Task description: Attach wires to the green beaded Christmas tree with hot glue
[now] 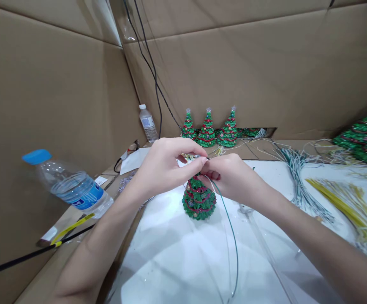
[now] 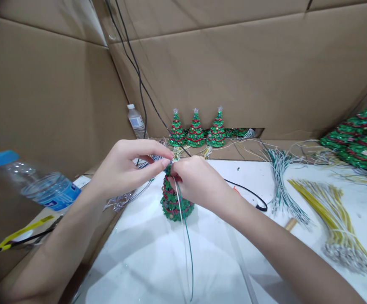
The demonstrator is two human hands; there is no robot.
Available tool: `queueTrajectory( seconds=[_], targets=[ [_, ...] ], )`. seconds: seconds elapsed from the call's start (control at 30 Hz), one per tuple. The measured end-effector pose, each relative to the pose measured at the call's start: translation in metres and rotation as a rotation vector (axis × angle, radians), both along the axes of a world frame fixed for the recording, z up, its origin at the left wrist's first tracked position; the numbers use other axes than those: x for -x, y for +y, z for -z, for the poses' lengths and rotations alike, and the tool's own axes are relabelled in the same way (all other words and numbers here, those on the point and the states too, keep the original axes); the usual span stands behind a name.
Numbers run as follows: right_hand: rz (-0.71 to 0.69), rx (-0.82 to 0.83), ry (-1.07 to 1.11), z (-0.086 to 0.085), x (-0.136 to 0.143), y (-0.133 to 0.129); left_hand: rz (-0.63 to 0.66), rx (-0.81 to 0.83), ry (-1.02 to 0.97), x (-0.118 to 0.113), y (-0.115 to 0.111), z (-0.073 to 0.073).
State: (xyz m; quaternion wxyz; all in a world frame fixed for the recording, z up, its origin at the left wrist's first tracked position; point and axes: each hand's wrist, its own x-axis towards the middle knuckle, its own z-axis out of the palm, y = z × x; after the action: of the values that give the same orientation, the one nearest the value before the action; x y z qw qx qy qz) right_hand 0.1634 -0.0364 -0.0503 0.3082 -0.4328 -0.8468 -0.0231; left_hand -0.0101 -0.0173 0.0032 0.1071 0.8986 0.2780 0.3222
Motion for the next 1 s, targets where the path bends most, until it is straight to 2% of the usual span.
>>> queueTrajectory(
  seconds=[0.2, 0.6, 1.0],
  targets=[
    [-0.076, 0.151, 0.133, -0.0012, -0.0066, 0.0041, 0.012, 0.021, -0.002, 0.0003, -0.0001, -0.0004],
    [-0.039, -0.019, -0.015, 0.002, 0.0011, -0.0017, 0.0, 0.014, 0.013, 0.0011, -0.0011, -0.0003],
    [-0.006, -0.026, -0.007, 0.0016, 0.0014, -0.0021, 0.001, 0.013, 0.008, 0.0008, -0.0013, -0.0006]
  ],
)
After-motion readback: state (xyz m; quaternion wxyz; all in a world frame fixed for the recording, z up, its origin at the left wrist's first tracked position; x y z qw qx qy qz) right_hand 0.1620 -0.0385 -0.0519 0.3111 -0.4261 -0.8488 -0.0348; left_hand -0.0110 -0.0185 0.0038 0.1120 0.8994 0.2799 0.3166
